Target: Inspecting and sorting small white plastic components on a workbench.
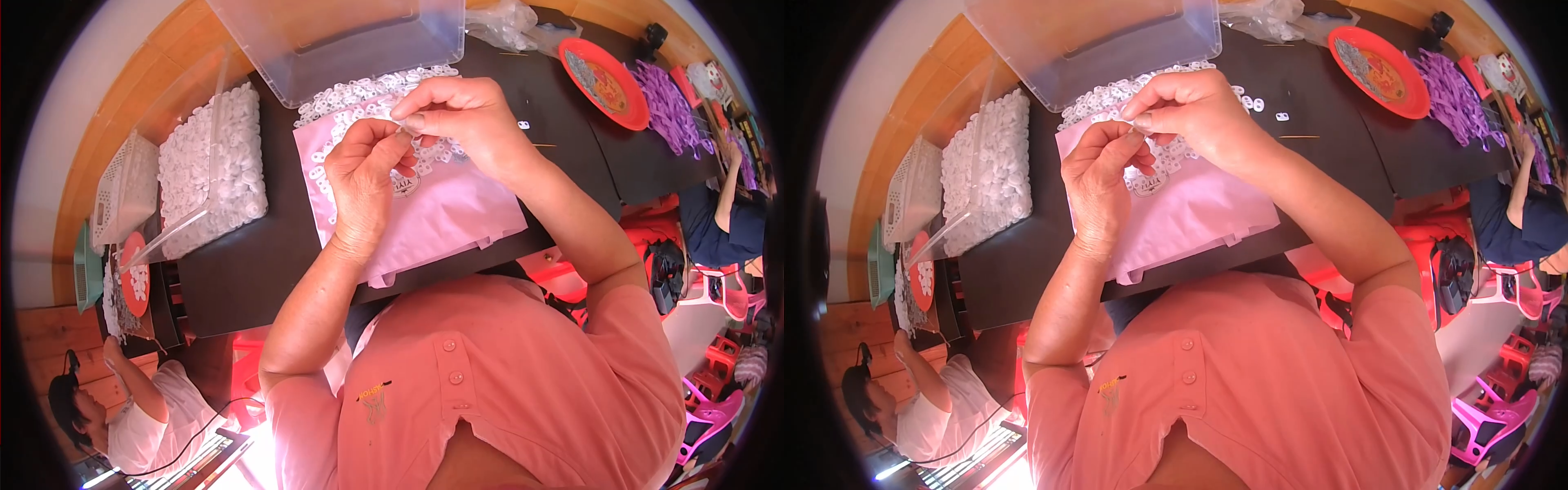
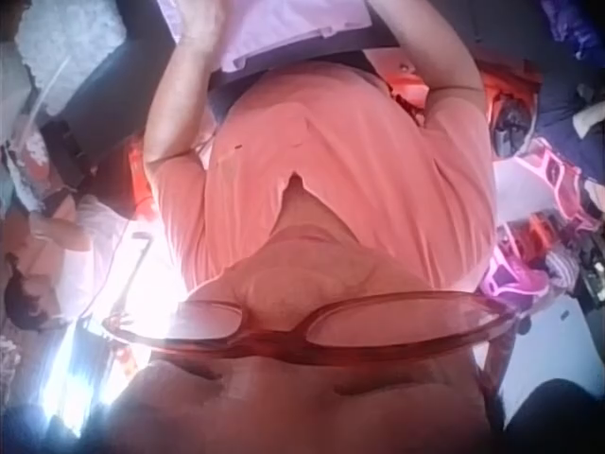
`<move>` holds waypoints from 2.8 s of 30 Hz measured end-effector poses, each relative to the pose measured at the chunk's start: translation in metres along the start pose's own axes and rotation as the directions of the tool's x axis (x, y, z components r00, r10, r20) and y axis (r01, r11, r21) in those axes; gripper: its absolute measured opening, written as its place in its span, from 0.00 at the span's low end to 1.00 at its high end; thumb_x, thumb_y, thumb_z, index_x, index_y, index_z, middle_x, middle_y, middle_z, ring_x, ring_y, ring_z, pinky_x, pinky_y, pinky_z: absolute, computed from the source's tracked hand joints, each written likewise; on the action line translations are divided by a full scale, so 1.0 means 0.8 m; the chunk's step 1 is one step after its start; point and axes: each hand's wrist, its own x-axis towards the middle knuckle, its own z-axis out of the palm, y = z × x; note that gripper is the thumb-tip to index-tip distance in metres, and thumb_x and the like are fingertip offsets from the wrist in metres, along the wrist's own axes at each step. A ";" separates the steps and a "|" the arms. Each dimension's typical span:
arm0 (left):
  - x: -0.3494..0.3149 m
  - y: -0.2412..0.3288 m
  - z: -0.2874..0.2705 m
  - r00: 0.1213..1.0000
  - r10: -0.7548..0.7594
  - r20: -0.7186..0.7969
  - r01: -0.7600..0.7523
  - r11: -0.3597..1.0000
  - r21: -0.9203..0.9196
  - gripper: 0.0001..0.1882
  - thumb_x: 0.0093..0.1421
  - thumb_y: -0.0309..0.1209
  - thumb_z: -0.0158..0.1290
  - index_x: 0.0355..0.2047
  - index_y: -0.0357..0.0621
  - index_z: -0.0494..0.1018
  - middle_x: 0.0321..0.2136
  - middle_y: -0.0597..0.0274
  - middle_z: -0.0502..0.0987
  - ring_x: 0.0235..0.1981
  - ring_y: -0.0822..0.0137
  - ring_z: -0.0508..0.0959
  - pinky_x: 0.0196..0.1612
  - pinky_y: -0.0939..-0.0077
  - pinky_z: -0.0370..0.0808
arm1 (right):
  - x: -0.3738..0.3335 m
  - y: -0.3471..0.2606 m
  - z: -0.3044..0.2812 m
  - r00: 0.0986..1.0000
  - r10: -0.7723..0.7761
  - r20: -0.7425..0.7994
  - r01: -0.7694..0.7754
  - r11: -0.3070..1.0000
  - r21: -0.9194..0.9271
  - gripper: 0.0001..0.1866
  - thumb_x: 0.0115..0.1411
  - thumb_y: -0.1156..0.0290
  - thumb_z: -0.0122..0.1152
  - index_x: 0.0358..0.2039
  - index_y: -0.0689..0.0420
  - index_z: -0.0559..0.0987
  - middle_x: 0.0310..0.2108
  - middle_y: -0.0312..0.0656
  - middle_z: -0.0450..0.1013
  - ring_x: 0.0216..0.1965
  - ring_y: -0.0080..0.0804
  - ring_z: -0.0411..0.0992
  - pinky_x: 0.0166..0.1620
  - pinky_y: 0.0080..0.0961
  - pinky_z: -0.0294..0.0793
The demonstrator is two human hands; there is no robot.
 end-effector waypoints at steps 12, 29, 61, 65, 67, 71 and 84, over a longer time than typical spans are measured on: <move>0.001 0.000 0.001 1.000 -0.019 0.001 0.019 0.996 -0.084 0.07 0.61 0.28 0.55 0.33 0.34 0.74 0.26 0.58 0.76 0.25 0.69 0.76 0.31 0.75 0.74 | -0.005 -0.009 -0.002 0.985 0.169 0.031 -0.170 0.985 0.028 0.10 0.63 0.67 0.59 0.32 0.62 0.80 0.26 0.35 0.74 0.28 0.21 0.73 0.32 0.19 0.72; -0.002 -0.004 0.005 0.998 0.013 -0.059 -0.019 0.995 -0.093 0.05 0.61 0.25 0.55 0.32 0.34 0.73 0.24 0.60 0.77 0.24 0.72 0.75 0.28 0.77 0.75 | -0.005 -0.007 -0.001 0.990 0.131 -0.058 -0.132 0.991 -0.022 0.10 0.61 0.66 0.61 0.30 0.61 0.79 0.21 0.36 0.74 0.22 0.20 0.70 0.26 0.17 0.68; -0.002 -0.001 0.004 0.992 -0.121 -0.018 0.119 0.989 -0.083 0.08 0.63 0.28 0.53 0.35 0.33 0.73 0.26 0.58 0.75 0.26 0.68 0.74 0.28 0.73 0.72 | -0.006 0.002 -0.007 1.000 -0.007 0.007 0.008 0.982 -0.189 0.06 0.63 0.72 0.57 0.36 0.59 0.78 0.27 0.32 0.72 0.26 0.16 0.68 0.27 0.15 0.70; -0.002 -0.003 0.004 0.991 -0.132 -0.010 0.131 0.989 -0.064 0.08 0.63 0.27 0.53 0.35 0.32 0.73 0.26 0.58 0.75 0.25 0.68 0.74 0.28 0.73 0.72 | -0.006 0.005 -0.006 0.999 -0.008 0.034 0.016 0.972 -0.236 0.06 0.63 0.71 0.57 0.34 0.59 0.78 0.26 0.32 0.71 0.25 0.16 0.67 0.27 0.15 0.69; -0.001 -0.007 0.004 0.991 -0.133 0.019 0.135 0.988 -0.081 0.07 0.64 0.27 0.53 0.35 0.32 0.72 0.26 0.57 0.75 0.24 0.67 0.74 0.28 0.73 0.71 | -0.003 0.006 -0.010 0.998 -0.011 0.068 0.028 0.967 -0.254 0.06 0.63 0.71 0.57 0.33 0.60 0.78 0.26 0.32 0.71 0.25 0.16 0.67 0.27 0.15 0.68; -0.002 -0.012 0.000 0.986 -0.164 -0.018 0.161 0.980 -0.115 0.05 0.61 0.25 0.54 0.32 0.34 0.73 0.24 0.58 0.76 0.22 0.70 0.75 0.25 0.77 0.73 | 0.003 0.010 -0.007 0.989 -0.025 0.148 0.068 0.954 -0.293 0.06 0.63 0.72 0.56 0.31 0.60 0.77 0.25 0.32 0.71 0.25 0.16 0.66 0.27 0.16 0.67; 0.002 -0.008 0.003 0.982 -0.180 -0.063 0.168 0.973 -0.157 0.07 0.61 0.28 0.55 0.33 0.34 0.73 0.23 0.58 0.76 0.21 0.69 0.74 0.23 0.76 0.72 | 0.007 0.021 -0.026 1.000 0.004 -0.001 -0.004 0.993 -0.115 0.07 0.62 0.73 0.58 0.37 0.62 0.80 0.28 0.33 0.73 0.27 0.18 0.70 0.31 0.17 0.71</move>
